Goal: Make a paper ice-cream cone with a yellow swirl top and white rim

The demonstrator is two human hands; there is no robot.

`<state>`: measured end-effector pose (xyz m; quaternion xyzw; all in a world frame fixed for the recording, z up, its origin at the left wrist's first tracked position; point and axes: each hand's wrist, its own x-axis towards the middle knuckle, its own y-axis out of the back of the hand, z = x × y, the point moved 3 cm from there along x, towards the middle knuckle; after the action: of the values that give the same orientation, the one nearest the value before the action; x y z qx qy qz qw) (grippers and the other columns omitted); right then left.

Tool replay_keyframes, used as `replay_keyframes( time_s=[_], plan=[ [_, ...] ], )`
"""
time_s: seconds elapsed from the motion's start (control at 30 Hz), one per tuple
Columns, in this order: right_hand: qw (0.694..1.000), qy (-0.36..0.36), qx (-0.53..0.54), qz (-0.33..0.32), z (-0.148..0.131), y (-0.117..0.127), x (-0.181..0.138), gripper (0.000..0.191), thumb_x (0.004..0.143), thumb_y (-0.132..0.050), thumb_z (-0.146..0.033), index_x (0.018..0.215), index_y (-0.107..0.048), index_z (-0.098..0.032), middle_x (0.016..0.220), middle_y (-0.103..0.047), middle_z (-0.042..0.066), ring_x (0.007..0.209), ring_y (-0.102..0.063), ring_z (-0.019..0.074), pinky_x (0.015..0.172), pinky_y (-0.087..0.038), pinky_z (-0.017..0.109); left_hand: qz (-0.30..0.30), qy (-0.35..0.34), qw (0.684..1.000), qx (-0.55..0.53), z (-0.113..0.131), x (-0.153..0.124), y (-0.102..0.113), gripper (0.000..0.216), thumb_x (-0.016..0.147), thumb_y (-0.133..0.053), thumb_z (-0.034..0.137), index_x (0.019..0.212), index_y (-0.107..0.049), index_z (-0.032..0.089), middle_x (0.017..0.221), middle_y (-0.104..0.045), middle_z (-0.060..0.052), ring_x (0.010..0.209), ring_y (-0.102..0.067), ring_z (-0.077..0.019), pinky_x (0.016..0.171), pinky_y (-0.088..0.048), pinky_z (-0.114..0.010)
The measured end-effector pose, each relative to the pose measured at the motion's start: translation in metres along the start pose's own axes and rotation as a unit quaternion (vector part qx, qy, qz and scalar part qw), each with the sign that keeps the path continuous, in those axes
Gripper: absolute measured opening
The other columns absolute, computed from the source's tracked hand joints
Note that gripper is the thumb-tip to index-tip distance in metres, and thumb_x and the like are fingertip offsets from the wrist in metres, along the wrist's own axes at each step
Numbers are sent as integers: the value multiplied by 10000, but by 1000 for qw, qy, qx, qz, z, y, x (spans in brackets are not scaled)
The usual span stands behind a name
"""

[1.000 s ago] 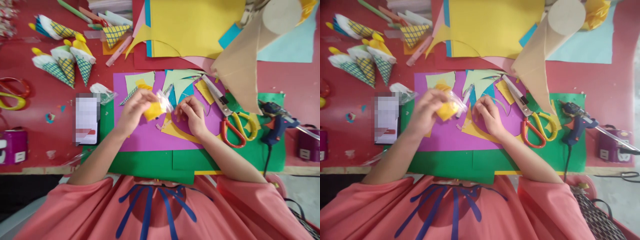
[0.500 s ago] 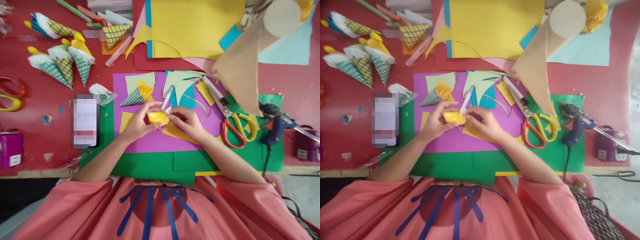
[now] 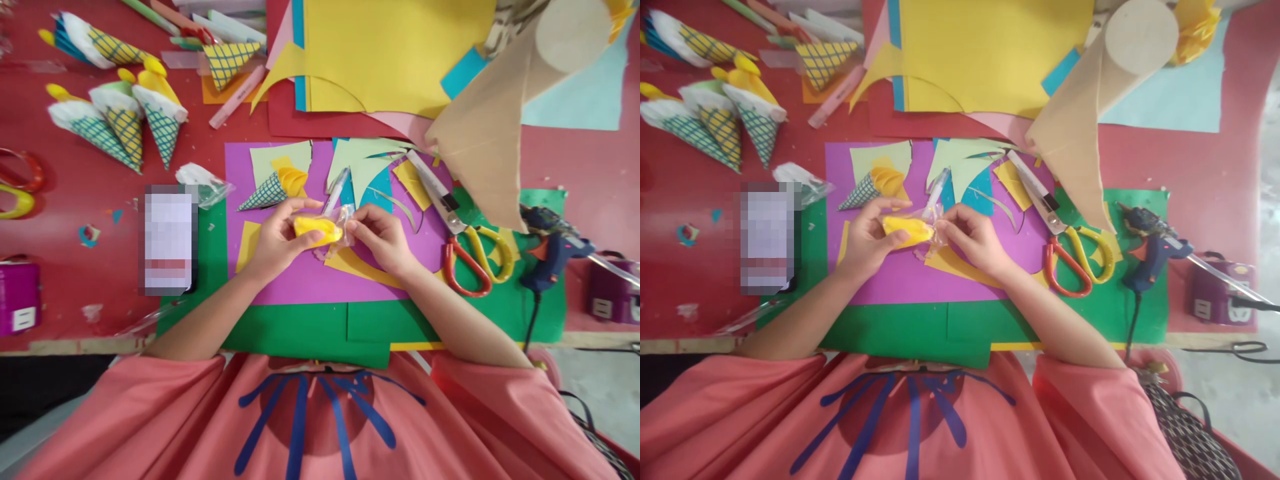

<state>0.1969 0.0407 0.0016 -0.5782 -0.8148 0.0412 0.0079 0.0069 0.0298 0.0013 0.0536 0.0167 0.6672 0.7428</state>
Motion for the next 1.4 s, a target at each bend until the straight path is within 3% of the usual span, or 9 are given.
replay_keyframes(
  time_s=[0.13,0.33,0.6,0.7,0.8,0.9,1.0,1.2,1.4],
  plan=[
    [1000,-6,26,2,3,3,0,319,884,-687,-484,799,-582,-195,675,-584,-46,585,-537,75,586,-444,224,-33,-19,999,18,-1,-2,1,538,726,-812,529,1154,-610,274,1135,-710,-50,935,-742,-191,722,-624,-271],
    [998,-18,33,-43,2,6,-1,331,966,-563,-486,804,-605,-200,705,-570,-24,600,-515,91,563,-405,232,-22,-15,1000,-3,0,0,3,421,793,-777,445,1122,-598,252,1102,-723,-46,997,-730,-174,778,-626,-252],
    [999,-10,-3,-38,3,8,-1,276,945,-603,-461,867,-661,-203,815,-633,6,734,-582,123,631,-444,246,-3,-9,999,33,-2,-4,5,404,829,-723,495,1122,-593,250,1107,-708,-53,962,-721,-183,766,-626,-286],
    [999,-19,17,-31,3,7,-2,271,924,-636,-463,865,-647,-199,786,-632,-2,687,-578,112,605,-439,240,20,-66,989,127,2,-4,9,298,903,-631,476,1121,-600,276,1153,-696,-52,1092,-681,-208,954,-582,-378],
    [999,-16,-4,-32,-1,4,-3,281,929,-634,-449,820,-630,-190,690,-597,-29,577,-518,85,555,-398,231,14,-159,955,250,10,-5,7,294,915,-612,454,1162,-613,294,1336,-640,-67,1303,-570,-256,1138,-445,-472],
    [993,31,-97,-59,-7,-2,-5,318,961,-584,-429,783,-652,-174,684,-623,-12,591,-524,84,569,-385,234,26,-232,913,334,17,-8,0,274,900,-635,460,1129,-648,310,1419,-593,-55,1369,-508,-283,1190,-355,-520],
    [977,83,-183,-74,-11,-7,-7,385,981,-539,-432,722,-643,-167,621,-587,-14,565,-490,83,557,-353,239,32,-273,896,350,20,-14,-8,147,901,-653,404,1023,-682,327,1343,-648,-24,1314,-549,-260,1189,-333,-512],
    [964,116,-226,-78,-12,-9,-8,458,1001,-494,-441,637,-566,-174,533,-442,-46,504,-387,67,514,-290,237,19,-272,906,324,22,-15,-10,107,910,-631,362,844,-680,293,1231,-706,-7,1214,-610,-226,1144,-389,-502],
    [959,131,-227,-105,-13,-10,-8,437,1024,-458,-399,674,-590,-171,557,-496,-36,496,-396,65,514,-293,231,14,-278,903,328,26,-13,-11,148,928,-604,346,820,-669,269,1223,-718,-6,1216,-618,-209,1161,-376,-484]
  ],
)
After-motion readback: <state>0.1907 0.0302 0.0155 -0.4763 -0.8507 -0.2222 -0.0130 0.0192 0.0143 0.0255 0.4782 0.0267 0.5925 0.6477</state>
